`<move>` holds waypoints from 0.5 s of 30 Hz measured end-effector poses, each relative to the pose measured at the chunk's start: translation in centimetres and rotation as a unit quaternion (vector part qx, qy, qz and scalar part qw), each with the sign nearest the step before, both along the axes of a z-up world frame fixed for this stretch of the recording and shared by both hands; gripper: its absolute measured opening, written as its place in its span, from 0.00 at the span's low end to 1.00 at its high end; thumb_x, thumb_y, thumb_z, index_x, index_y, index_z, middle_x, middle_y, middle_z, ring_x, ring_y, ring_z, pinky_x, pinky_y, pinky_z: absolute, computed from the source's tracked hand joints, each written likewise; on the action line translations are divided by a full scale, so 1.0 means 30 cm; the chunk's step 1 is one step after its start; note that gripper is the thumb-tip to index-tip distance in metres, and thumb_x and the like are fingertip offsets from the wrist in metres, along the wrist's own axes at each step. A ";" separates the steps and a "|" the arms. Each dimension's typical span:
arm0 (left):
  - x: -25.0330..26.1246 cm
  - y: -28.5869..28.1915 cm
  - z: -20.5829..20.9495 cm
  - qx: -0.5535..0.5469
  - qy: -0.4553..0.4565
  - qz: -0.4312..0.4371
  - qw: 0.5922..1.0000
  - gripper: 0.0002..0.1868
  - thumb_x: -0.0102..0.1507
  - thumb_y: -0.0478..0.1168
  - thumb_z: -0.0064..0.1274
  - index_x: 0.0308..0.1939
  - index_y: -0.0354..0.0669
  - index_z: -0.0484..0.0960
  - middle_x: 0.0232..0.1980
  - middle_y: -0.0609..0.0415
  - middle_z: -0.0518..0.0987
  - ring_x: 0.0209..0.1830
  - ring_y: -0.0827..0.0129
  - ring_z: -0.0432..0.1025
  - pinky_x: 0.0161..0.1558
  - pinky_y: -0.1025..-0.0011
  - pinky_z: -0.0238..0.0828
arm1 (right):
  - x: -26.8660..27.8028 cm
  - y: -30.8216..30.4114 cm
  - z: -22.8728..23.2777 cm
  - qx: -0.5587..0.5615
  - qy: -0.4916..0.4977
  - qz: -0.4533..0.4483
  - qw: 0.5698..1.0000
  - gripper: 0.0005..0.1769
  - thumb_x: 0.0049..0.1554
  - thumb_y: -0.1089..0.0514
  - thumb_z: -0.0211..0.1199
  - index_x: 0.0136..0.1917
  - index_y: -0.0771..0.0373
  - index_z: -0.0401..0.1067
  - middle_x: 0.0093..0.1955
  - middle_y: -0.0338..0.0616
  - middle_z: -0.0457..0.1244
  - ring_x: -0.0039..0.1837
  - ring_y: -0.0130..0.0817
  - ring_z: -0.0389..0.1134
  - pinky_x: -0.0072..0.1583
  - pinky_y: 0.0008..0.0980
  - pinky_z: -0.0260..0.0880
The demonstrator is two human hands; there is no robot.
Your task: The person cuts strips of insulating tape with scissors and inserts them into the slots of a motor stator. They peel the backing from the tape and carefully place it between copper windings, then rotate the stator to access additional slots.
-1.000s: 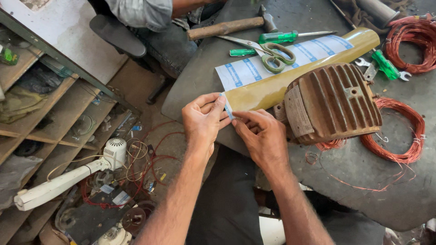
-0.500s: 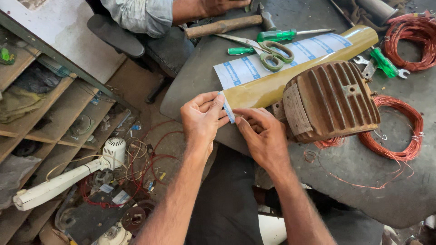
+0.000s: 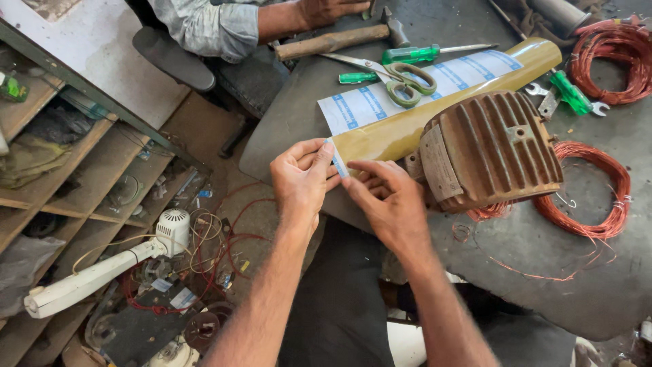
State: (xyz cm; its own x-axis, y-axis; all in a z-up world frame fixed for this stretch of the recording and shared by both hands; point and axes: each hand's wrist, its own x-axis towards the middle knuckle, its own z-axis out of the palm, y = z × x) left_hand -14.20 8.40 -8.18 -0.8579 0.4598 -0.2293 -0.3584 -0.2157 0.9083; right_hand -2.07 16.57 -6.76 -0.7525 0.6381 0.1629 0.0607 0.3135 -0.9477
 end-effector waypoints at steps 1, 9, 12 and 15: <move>0.002 -0.001 0.002 -0.010 0.003 0.001 1.000 0.15 0.64 0.37 0.57 0.50 0.27 0.80 0.43 0.43 0.86 0.35 0.64 0.82 0.37 0.67 0.84 | -0.003 -0.009 0.004 0.012 -0.009 -0.016 1.000 0.17 0.54 0.62 0.72 0.57 0.63 0.78 0.43 0.36 0.66 0.42 0.20 0.66 0.45 0.21 0.70; 0.008 -0.024 0.021 -0.010 -0.006 -0.026 1.000 0.17 0.63 0.40 0.59 0.50 0.28 0.81 0.41 0.45 0.85 0.34 0.68 0.81 0.37 0.70 0.83 | -0.016 -0.060 0.064 0.012 -0.014 -0.038 0.999 0.16 0.53 0.63 0.71 0.56 0.62 0.78 0.37 0.36 0.66 0.37 0.21 0.64 0.41 0.24 0.67; -0.014 -0.018 0.056 -0.020 -0.010 -0.049 0.999 0.17 0.64 0.42 0.57 0.47 0.28 0.82 0.38 0.46 0.85 0.31 0.67 0.80 0.34 0.70 0.82 | 0.000 -0.076 0.139 0.139 0.017 -0.040 0.989 0.16 0.53 0.66 0.68 0.57 0.62 0.77 0.40 0.41 0.65 0.39 0.26 0.68 0.43 0.27 0.70; -0.057 -0.013 0.109 -0.177 0.057 -0.084 0.979 0.20 0.63 0.48 0.57 0.45 0.29 0.84 0.35 0.45 0.86 0.28 0.60 0.80 0.31 0.63 0.79 | 0.021 -0.063 0.265 0.214 -0.027 -0.042 0.976 0.14 0.55 0.63 0.69 0.55 0.59 0.79 0.39 0.44 0.65 0.38 0.32 0.70 0.42 0.30 0.70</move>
